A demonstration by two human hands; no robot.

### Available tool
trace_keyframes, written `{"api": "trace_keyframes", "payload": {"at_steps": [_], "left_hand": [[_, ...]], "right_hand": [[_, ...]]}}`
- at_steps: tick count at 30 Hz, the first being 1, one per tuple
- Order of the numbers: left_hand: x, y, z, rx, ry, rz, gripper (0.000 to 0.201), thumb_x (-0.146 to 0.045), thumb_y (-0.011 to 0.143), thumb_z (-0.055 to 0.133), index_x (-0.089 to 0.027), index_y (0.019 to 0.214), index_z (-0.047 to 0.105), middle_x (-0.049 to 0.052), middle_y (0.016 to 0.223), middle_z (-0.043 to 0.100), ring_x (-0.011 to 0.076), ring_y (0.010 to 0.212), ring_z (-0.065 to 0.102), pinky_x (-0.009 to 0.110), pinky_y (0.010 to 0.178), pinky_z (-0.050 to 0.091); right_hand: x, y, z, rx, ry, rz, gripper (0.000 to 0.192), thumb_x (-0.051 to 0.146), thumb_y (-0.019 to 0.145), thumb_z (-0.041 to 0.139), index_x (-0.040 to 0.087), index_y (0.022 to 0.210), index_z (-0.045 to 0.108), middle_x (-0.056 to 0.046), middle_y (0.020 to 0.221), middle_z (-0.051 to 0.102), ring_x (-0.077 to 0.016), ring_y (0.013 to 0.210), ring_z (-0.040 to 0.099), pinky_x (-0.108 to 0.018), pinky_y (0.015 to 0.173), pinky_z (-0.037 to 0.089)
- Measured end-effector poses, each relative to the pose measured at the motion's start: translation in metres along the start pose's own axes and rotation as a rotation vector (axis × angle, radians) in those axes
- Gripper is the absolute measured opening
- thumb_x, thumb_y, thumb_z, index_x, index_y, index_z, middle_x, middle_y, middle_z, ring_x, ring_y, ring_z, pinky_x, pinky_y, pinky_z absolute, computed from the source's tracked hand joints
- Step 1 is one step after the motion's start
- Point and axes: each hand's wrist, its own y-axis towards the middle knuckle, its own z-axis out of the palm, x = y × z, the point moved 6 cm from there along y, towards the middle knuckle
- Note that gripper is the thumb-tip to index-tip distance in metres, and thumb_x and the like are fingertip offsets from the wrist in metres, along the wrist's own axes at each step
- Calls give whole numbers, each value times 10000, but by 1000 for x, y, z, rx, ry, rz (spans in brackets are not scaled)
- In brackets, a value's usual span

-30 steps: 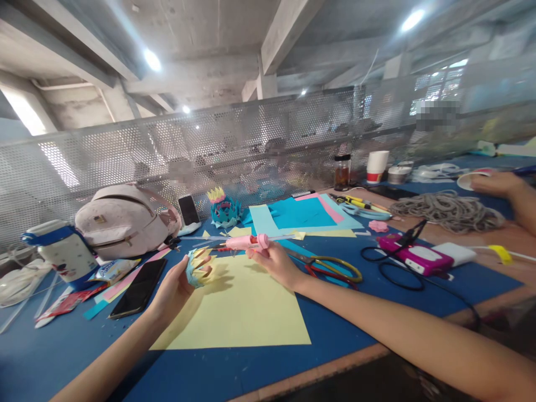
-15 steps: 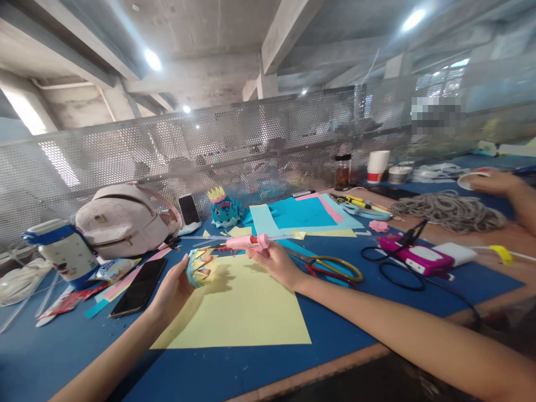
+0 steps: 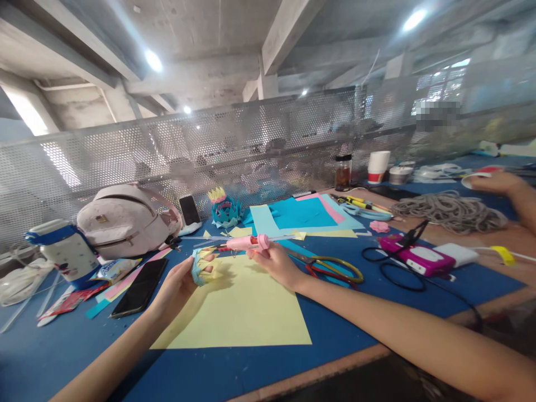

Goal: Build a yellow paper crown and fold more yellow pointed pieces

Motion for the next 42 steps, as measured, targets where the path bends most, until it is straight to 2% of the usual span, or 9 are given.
{"api": "trace_keyframes", "payload": {"at_steps": [8,12,20,25,32,35,42], "left_hand": [[0,1,-3,-19,56,7,380,-370,841,805,-55,1050,760,143,898,789,224,741,750,302,758,568],[1,2,-4,-30,71,7,382,-389,803,837,-66,996,775,141,922,789,204,704,740,283,728,565],[-3,0,-1,-32,104,22,356,-433,810,819,-82,790,761,82,700,738,145,578,655,247,625,533],[-3,-1,-1,-28,125,24,344,-427,819,809,-86,803,772,75,681,731,136,558,636,231,599,514],[-9,-7,8,-26,137,50,378,-464,749,859,-97,730,767,57,623,708,118,519,597,205,553,476],[-9,-7,8,-35,124,50,377,-463,759,852,-96,745,771,47,602,696,119,519,602,208,565,486],[-6,0,-3,-86,70,45,426,-477,744,862,-77,866,784,89,707,761,166,615,693,246,662,545]], "right_hand": [[2,1,-1,5,-9,-6,463,635,847,616,177,781,647,-31,711,637,-210,705,580,-304,641,485],[2,1,-1,4,-12,-9,470,636,853,609,175,767,642,-35,726,645,-213,716,582,-307,658,488],[0,1,-1,1,-14,-6,478,648,839,627,179,743,625,-29,700,630,-204,690,564,-297,623,475],[1,1,-1,2,-7,-7,474,645,844,620,179,761,635,-33,716,642,-215,707,581,-306,640,486],[3,1,-1,-1,2,-6,459,637,845,621,185,770,647,-33,700,640,-238,739,602,-318,658,500],[2,2,-1,-1,3,-2,466,643,846,620,185,762,642,-36,704,645,-238,740,601,-317,659,500],[0,1,-1,3,8,-5,473,645,854,618,181,761,625,-37,697,634,-230,724,590,-313,656,491]]}}
